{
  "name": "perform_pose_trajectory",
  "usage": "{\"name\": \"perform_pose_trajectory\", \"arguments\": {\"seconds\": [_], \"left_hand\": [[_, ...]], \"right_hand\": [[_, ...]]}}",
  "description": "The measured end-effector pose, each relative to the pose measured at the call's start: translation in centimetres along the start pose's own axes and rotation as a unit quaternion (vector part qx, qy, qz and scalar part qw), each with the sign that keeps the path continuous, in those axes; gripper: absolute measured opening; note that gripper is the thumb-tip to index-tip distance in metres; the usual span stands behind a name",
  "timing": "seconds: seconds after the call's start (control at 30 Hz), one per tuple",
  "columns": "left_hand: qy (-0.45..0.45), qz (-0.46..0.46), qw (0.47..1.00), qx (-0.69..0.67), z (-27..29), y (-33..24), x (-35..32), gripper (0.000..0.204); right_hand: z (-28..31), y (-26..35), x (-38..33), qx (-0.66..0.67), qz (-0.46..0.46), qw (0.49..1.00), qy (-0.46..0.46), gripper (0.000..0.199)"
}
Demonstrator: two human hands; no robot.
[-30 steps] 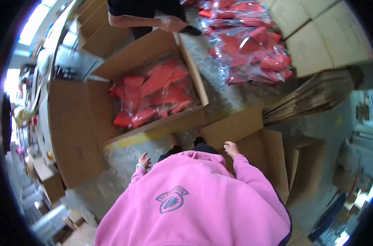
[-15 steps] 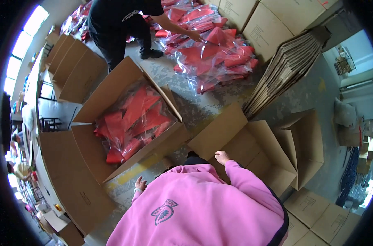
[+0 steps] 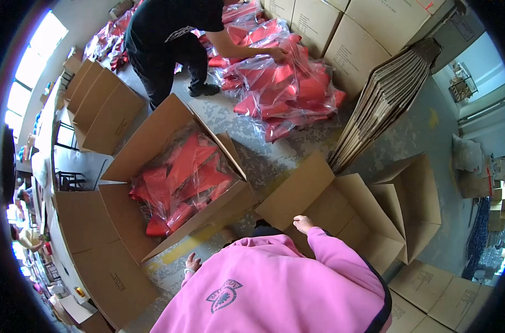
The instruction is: Assembling, taping cardboard boxes, and filling them with packaged products.
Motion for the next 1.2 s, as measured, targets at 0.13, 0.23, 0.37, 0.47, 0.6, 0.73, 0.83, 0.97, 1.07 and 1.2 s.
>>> {"name": "perform_pose_trajectory", "arguments": {"seconds": [0.13,0.23,0.37,0.47,0.6,0.73,0.83,0.97,1.07,1.2], "left_hand": [[-0.003,0.003,0.999,-0.039,0.0,1.2,0.2,0.063],[0.001,0.004,0.998,-0.058,-0.6,1.2,-0.1,0.065],[0.003,0.005,0.997,-0.077,-2.3,0.2,-1.3,0.067],[0.009,0.022,0.992,-0.120,-3.7,0.1,-2.4,0.070],[0.028,-0.003,0.985,-0.170,-5.6,-1.0,-1.4,0.070],[-0.022,-0.008,0.991,-0.129,-7.1,-5.2,-3.7,0.068],[-0.032,0.028,0.991,-0.124,-7.8,-5.9,-5.2,0.068],[-0.032,0.046,0.988,-0.141,-8.6,-3.1,-5.1,0.069],[-0.034,0.065,0.982,-0.171,-8.7,-1.1,-4.9,0.069],[-0.040,0.076,0.982,-0.170,-8.4,0.2,-5.5,0.068]], "right_hand": [[0.3,1.5,-0.2,-0.031,-0.019,0.999,-0.004,0.036],[0.8,2.4,0.2,-0.037,-0.008,0.999,0.005,0.036],[2.5,2.8,1.0,-0.032,-0.023,0.999,-0.009,0.036],[3.1,7.0,-0.2,0.030,-0.068,0.997,0.000,0.041],[4.3,10.0,1.4,0.160,-0.046,0.986,0.028,0.045],[7.2,14.1,1.6,0.101,-0.019,0.994,0.030,0.055],[7.6,15.0,1.8,0.073,-0.033,0.995,0.059,0.058],[7.7,14.8,2.0,0.046,-0.007,0.998,0.045,0.057],[7.4,14.9,1.9,0.008,-0.010,0.999,0.053,0.055],[7.0,15.0,1.6,-0.033,-0.016,0.998,0.060,0.054]]}}
Point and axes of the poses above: each hand's wrist, its own x-axis towards the middle knuckle, its own z-axis out of the back of the hand, y = z × x, the point moved 8 cm from there along x, towards the middle knuckle, and after that the axes turned 13 degrees about x, right-handed, at the moved point
